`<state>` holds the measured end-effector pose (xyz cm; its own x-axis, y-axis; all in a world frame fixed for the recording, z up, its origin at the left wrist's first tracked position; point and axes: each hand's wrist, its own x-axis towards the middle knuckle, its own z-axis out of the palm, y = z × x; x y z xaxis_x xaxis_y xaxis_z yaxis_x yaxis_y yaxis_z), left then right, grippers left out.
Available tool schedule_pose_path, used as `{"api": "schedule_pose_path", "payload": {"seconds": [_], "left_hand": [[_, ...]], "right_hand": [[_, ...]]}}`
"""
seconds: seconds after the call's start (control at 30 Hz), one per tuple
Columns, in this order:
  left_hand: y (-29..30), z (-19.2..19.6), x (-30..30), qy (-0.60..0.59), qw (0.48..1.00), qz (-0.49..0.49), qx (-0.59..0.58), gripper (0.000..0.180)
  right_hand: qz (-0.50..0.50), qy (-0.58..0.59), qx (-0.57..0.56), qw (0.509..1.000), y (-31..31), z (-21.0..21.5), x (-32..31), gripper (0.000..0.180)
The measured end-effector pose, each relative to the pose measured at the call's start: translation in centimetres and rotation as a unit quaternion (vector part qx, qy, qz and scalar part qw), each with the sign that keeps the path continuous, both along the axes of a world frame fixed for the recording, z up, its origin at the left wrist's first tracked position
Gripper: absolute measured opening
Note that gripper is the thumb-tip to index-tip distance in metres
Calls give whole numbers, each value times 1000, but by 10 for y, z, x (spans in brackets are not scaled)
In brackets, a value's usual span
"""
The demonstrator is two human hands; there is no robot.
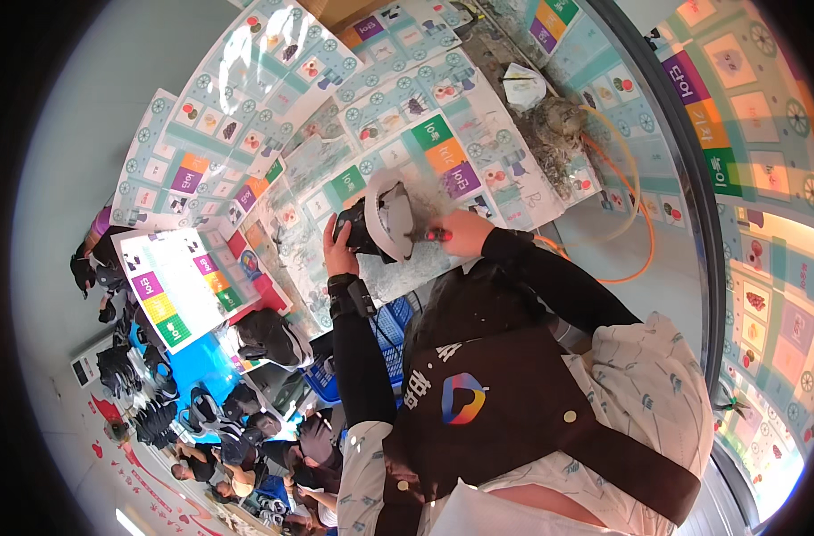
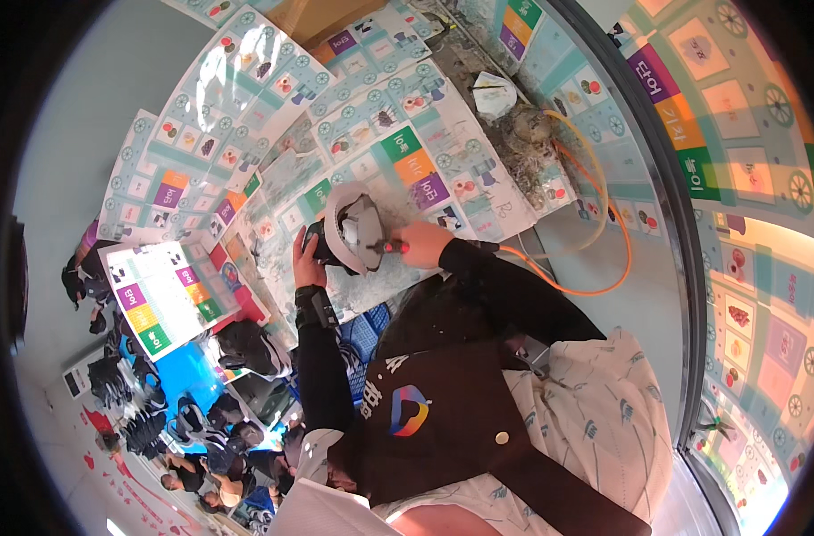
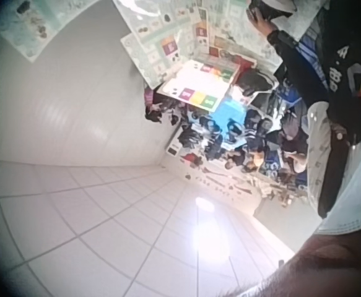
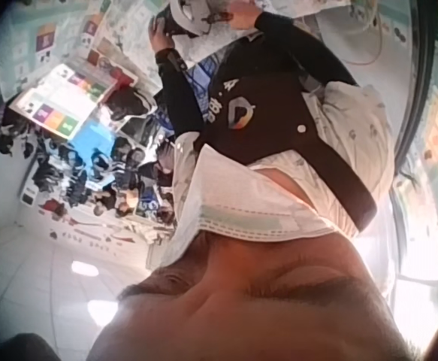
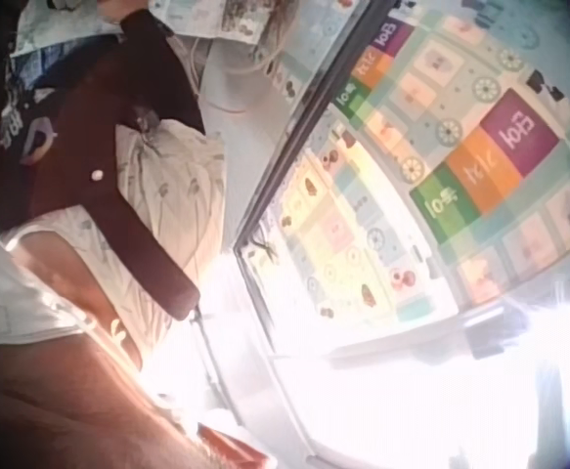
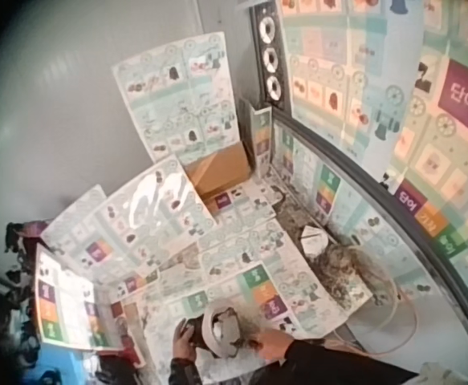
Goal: The person picks up shoes one at a time and applies a cleaning spray and cloth to the upper and sole surfaces. They then turn the shoes over to check different sides before placing them into a blue crate.
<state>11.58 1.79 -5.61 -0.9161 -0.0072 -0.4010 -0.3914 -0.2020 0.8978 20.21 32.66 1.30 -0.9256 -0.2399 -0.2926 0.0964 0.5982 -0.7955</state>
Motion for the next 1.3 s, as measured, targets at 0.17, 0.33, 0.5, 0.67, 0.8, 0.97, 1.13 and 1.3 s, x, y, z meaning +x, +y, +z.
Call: {"api": "schedule_pose_path", "payload": {"seconds": [0.17,0.33,0.5,0.67,0.8,0.97,1.13,1.3], "left_hand": [[-17,11,-1,-79,997,-3,13,56],[-30,21,-8,-146,986,-84,-13,49],[-47,18,-30,-185,969,-153,-62,58],[-26,6,-54,-159,971,-172,-50,52],[-78,-44,-83,-176,882,-333,-285,46],[-19,-26,-72,-102,830,-365,-410,39],[-1,5,-82,82,757,-447,-469,33],[-17,-22,-98,-101,965,-200,-135,26]], "right_hand": [[-22,12,-28,999,4,-7,5,30],[42,-19,31,998,6,-7,12,34],[-48,19,10,999,7,1,12,32],[37,-16,40,998,6,-19,24,32],[29,-23,-17,999,-2,-10,19,30],[-24,-25,-10,999,24,-15,16,28],[-97,8,-106,990,50,-8,16,24],[-129,26,-184,974,56,14,-1,23]]}}
